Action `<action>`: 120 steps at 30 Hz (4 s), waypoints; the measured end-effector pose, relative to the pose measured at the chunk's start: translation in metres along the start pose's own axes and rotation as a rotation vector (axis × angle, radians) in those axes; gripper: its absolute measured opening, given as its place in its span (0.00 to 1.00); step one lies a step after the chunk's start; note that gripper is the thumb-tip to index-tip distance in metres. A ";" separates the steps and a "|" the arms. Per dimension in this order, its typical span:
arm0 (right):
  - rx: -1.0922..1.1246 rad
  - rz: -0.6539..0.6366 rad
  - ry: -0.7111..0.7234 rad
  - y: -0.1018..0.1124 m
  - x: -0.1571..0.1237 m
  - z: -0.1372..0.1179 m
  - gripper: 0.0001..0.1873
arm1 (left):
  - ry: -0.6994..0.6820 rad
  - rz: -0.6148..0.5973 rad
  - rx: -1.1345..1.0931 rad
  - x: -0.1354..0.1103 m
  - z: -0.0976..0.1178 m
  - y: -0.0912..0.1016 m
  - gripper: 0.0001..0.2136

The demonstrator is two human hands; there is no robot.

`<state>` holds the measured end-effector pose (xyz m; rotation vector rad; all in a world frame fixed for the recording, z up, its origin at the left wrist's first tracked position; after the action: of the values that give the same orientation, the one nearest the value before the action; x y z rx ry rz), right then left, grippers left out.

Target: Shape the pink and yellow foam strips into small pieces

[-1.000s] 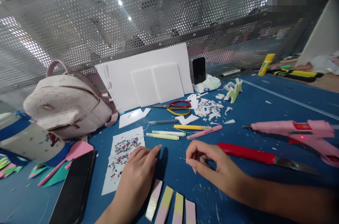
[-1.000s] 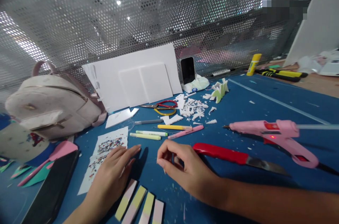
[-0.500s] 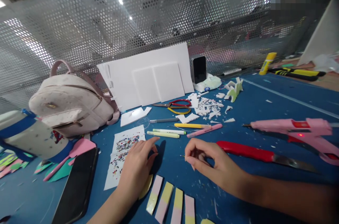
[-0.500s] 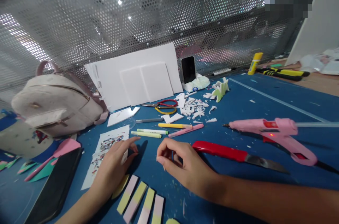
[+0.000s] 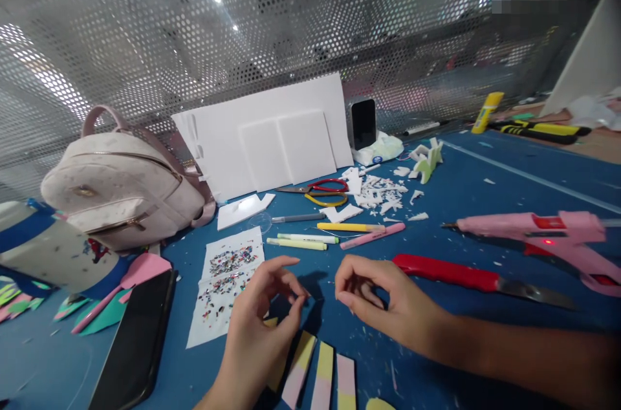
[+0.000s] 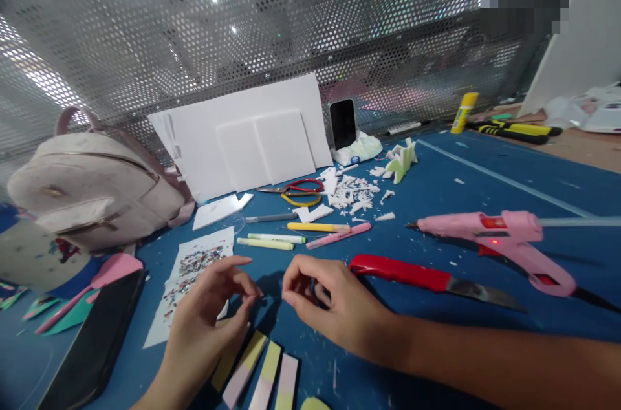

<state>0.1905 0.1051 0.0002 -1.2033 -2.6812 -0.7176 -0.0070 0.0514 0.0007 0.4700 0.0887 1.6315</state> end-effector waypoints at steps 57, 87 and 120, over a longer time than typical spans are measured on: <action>-0.229 -0.098 0.216 -0.002 -0.006 -0.004 0.04 | -0.060 0.039 -0.006 -0.024 0.005 -0.005 0.23; -0.283 -0.281 0.448 -0.008 -0.006 -0.012 0.04 | -0.291 -0.025 0.255 -0.032 0.009 -0.016 0.16; -0.235 -0.153 0.388 -0.004 -0.005 -0.012 0.05 | -0.304 -0.204 0.320 -0.022 0.016 -0.004 0.09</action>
<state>0.1900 0.0942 0.0077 -0.7992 -2.4275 -1.1810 0.0033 0.0270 0.0089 0.9199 0.1651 1.3343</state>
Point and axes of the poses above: each hand's wrist, its own x-axis towards the middle knuckle, its own y-axis out of the back of the hand, z = x × y, the point moved 2 cm from there along x, towards the middle knuckle, and after that the axes turned 7 degrees about y, right-handed, at the moved point
